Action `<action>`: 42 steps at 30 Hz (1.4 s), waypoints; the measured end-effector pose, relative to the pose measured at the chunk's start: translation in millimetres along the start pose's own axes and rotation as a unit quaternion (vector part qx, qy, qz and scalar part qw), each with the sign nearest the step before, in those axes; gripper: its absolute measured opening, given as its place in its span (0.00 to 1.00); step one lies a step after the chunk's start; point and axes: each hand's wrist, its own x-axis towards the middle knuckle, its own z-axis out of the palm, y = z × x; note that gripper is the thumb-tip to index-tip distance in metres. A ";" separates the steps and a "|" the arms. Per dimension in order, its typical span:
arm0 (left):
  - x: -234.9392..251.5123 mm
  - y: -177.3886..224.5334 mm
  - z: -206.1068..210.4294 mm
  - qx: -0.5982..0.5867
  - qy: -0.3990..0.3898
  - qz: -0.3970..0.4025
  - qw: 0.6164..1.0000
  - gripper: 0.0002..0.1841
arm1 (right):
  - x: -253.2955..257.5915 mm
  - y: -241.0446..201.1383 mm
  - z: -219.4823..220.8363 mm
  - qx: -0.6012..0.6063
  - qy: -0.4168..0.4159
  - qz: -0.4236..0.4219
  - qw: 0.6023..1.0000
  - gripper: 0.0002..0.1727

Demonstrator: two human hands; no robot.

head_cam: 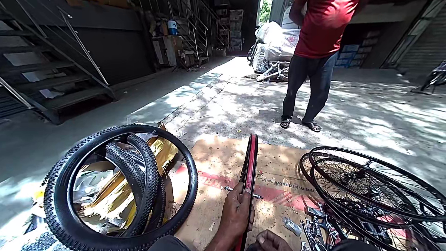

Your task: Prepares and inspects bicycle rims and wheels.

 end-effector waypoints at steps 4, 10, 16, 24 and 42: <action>-5.1 -1.8 -3.1 0.015 -0.016 -0.002 1.000 0.17 | 25.8 -56.9 -27.5 -0.049 0.123 -0.170 0.977 0.12; -17.0 -10.9 -3.9 0.061 -0.068 0.029 0.995 0.19 | 47.3 -134.5 -60.7 -0.374 0.182 -0.489 0.767 0.32; -35.7 -22.9 16.0 0.355 -0.102 0.068 0.927 0.42 | 73.3 -161.2 -100.3 -0.496 0.076 -0.493 0.711 0.38; 36.3 10.3 39.8 0.542 0.065 0.310 0.778 0.34 | 35.1 -122.7 -195.3 -0.546 0.278 -0.339 0.714 0.38; 45.2 -78.3 -74.3 0.178 0.291 -0.038 0.939 0.35 | 30.7 -106.5 -203.7 -0.382 -0.067 -0.171 0.906 0.26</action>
